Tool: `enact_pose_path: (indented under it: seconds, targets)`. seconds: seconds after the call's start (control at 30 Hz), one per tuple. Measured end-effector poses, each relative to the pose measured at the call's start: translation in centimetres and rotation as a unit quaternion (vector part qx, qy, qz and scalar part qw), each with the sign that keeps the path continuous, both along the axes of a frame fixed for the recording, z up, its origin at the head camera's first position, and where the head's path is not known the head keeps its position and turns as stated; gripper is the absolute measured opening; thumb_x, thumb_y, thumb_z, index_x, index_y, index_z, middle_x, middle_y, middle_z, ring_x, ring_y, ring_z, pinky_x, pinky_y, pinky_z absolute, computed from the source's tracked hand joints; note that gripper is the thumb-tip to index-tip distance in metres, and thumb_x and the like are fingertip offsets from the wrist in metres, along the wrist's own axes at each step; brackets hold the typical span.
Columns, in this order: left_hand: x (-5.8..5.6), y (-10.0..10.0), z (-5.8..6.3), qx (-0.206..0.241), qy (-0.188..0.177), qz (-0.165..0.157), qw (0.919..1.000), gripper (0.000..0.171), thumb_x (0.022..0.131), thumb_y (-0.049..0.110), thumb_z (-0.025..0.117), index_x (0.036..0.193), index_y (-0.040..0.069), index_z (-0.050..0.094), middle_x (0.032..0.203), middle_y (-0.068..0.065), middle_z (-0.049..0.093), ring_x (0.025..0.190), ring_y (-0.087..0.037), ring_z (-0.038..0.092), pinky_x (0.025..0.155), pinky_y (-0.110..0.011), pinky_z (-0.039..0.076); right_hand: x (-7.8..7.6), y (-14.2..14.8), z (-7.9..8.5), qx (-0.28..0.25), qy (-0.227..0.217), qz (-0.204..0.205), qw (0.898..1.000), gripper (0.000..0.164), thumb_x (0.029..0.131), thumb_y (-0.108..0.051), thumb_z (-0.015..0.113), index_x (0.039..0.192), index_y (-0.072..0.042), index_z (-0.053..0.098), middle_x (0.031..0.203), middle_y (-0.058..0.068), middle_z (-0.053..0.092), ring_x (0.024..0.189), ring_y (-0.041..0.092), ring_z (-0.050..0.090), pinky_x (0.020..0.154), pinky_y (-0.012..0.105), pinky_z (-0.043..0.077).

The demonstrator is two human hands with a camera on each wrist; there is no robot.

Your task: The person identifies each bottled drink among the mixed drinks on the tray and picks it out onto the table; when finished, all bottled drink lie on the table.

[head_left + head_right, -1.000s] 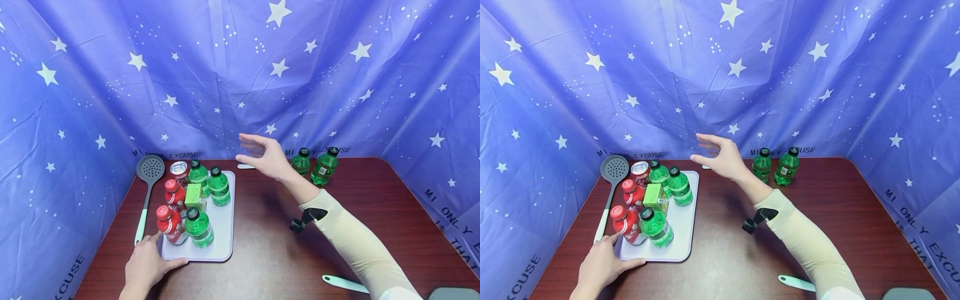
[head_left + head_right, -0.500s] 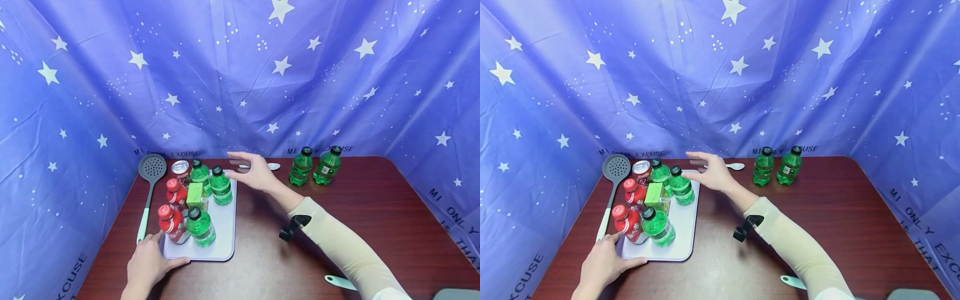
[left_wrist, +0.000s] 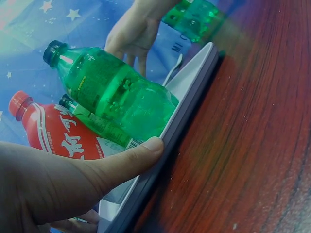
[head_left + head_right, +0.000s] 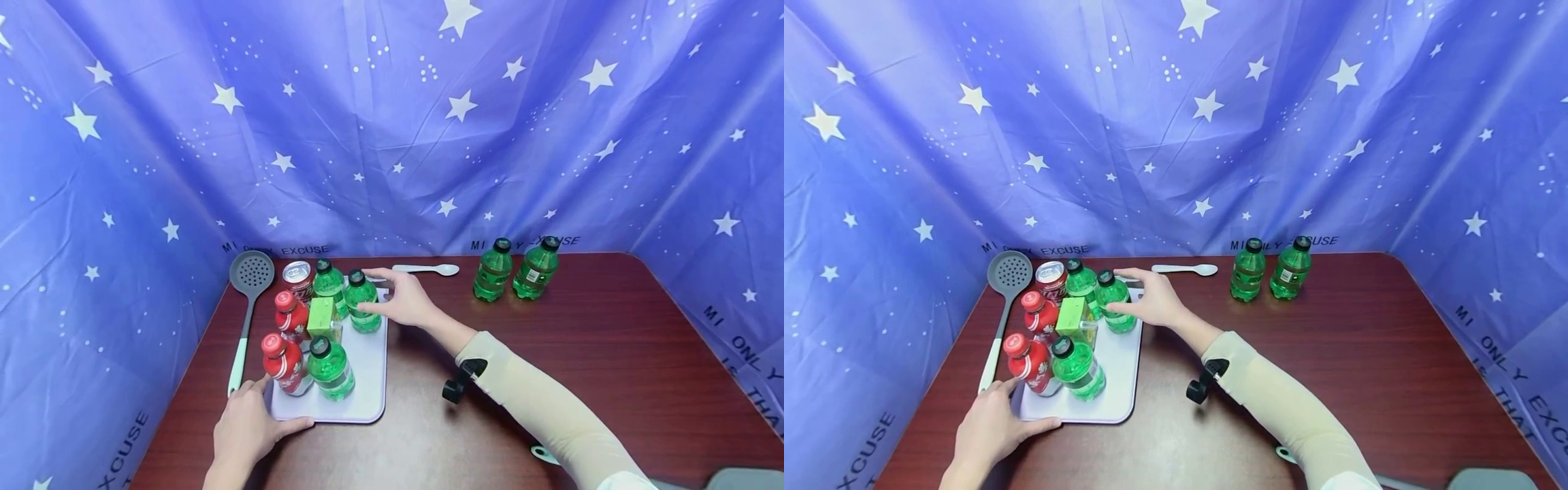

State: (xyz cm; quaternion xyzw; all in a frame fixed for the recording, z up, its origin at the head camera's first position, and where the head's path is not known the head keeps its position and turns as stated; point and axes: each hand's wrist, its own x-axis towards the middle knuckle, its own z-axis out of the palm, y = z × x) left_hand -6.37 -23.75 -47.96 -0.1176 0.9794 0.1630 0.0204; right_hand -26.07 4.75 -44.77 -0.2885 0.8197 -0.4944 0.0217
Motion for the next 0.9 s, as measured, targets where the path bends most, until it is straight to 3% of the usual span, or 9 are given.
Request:
enact_pose_path:
  seconds: [0.23,0.4,0.67,0.9]
  targets:
    - [0.1,0.3,-0.2,0.005,-0.009,-0.001,0.9999,0.131,0.047,0.082,0.092,0.138,-0.008,0.063,0.122,-0.031,0.068,0.109,-0.046,0.068,0.081,-0.068,0.060,0.6,-0.2,-1.1,0.025,0.001,-0.018,1.000,0.073,0.082,-0.031,0.094,0.146,-0.013,0.064,0.138,0.006,0.073,0.118,0.026,0.075,0.089,0.040,0.064]
    - [-0.2,0.3,-0.1,0.005,0.002,-0.005,1.0000,0.129,0.048,0.080,0.093,0.138,-0.008,0.063,0.123,-0.032,0.068,0.109,-0.047,0.068,0.081,-0.068,0.060,0.6,-0.4,-1.0,0.018,0.001,-0.022,1.000,0.072,0.083,-0.027,0.094,0.146,-0.012,0.063,0.136,0.008,0.073,0.118,0.028,0.075,0.091,0.037,0.064]
    - [-0.4,0.0,-0.1,0.009,0.024,-0.012,0.9996,0.125,0.049,0.076,0.095,0.137,-0.008,0.064,0.122,-0.032,0.069,0.109,-0.048,0.068,0.079,-0.067,0.060,0.5,0.0,0.7,0.011,0.020,-0.041,0.999,0.073,0.081,-0.025,0.095,0.145,-0.008,0.063,0.132,0.011,0.075,0.110,0.030,0.078,0.085,0.031,0.065]
    - [-0.2,0.1,0.0,0.003,0.000,-0.007,1.0000,0.129,0.049,0.080,0.093,0.137,-0.009,0.063,0.121,-0.032,0.068,0.108,-0.046,0.068,0.082,-0.067,0.060,1.2,1.3,2.9,-0.011,0.030,-0.054,0.998,0.071,0.082,-0.026,0.094,0.144,-0.008,0.065,0.125,0.009,0.078,0.108,0.025,0.079,0.088,0.036,0.065]
